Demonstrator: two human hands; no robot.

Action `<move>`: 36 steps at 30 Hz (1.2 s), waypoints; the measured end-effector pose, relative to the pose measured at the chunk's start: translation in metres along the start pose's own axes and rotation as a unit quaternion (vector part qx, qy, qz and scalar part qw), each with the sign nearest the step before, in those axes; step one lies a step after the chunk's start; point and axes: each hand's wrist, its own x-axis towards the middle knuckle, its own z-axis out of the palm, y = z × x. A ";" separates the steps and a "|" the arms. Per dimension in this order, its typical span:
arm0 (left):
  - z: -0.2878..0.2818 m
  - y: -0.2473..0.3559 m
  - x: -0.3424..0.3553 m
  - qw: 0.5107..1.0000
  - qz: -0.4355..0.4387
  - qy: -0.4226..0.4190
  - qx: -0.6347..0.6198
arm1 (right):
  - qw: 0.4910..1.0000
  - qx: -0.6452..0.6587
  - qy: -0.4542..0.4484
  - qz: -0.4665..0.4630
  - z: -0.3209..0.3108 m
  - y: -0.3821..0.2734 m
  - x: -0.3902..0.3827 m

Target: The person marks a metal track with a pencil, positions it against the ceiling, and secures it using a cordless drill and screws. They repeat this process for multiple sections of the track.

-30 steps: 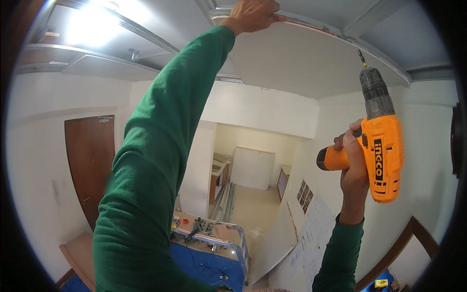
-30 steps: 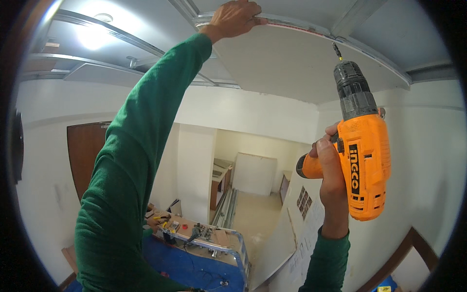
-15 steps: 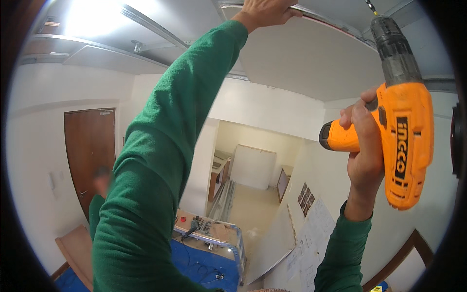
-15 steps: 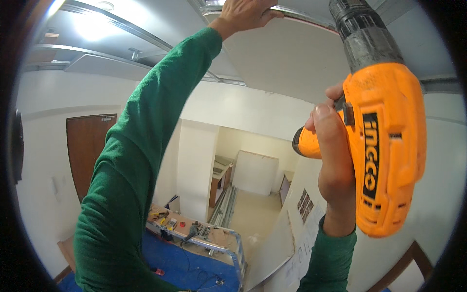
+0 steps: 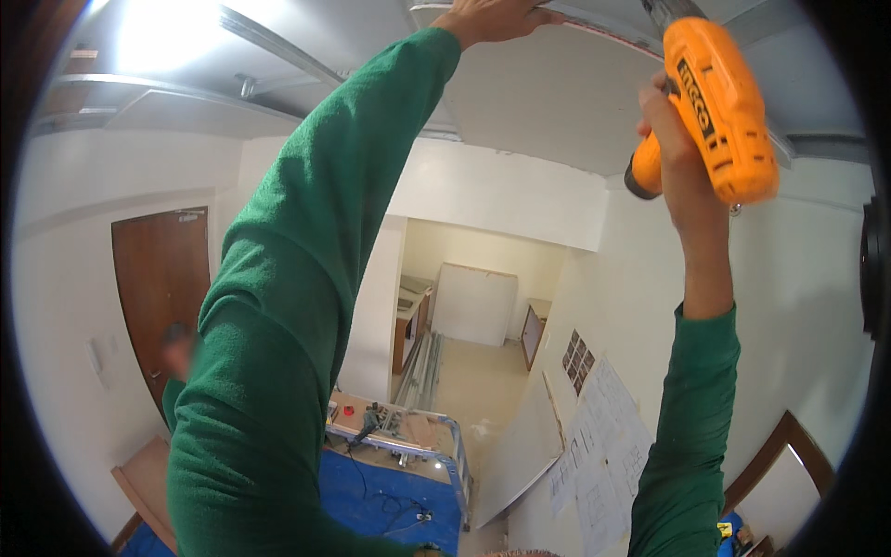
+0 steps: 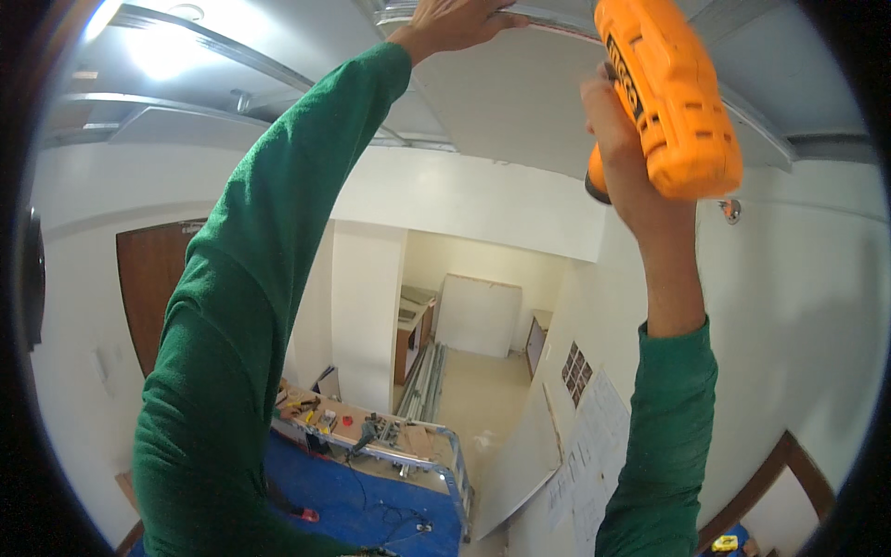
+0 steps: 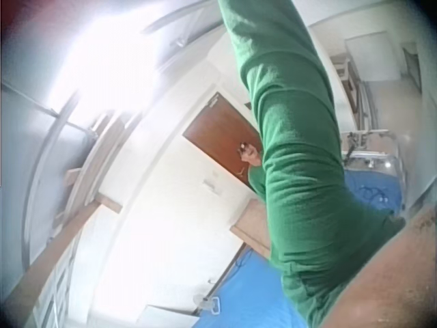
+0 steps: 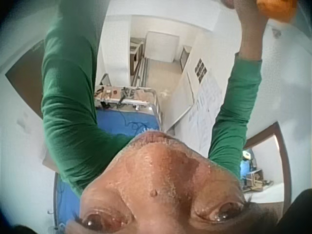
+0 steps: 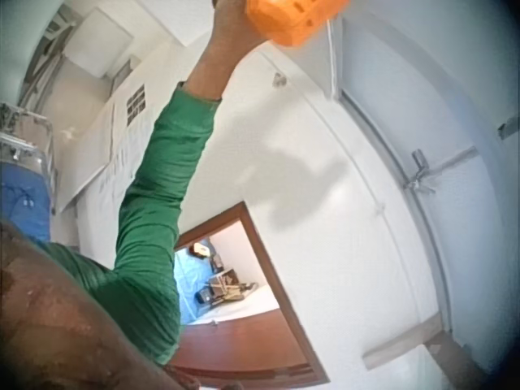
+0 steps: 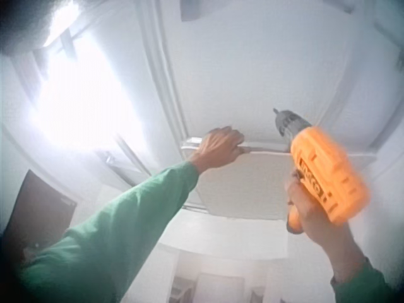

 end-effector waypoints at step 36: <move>0.058 0.118 0.113 0.990 0.063 -0.125 0.025 | 0.960 0.105 0.136 0.221 -0.158 0.066 -0.177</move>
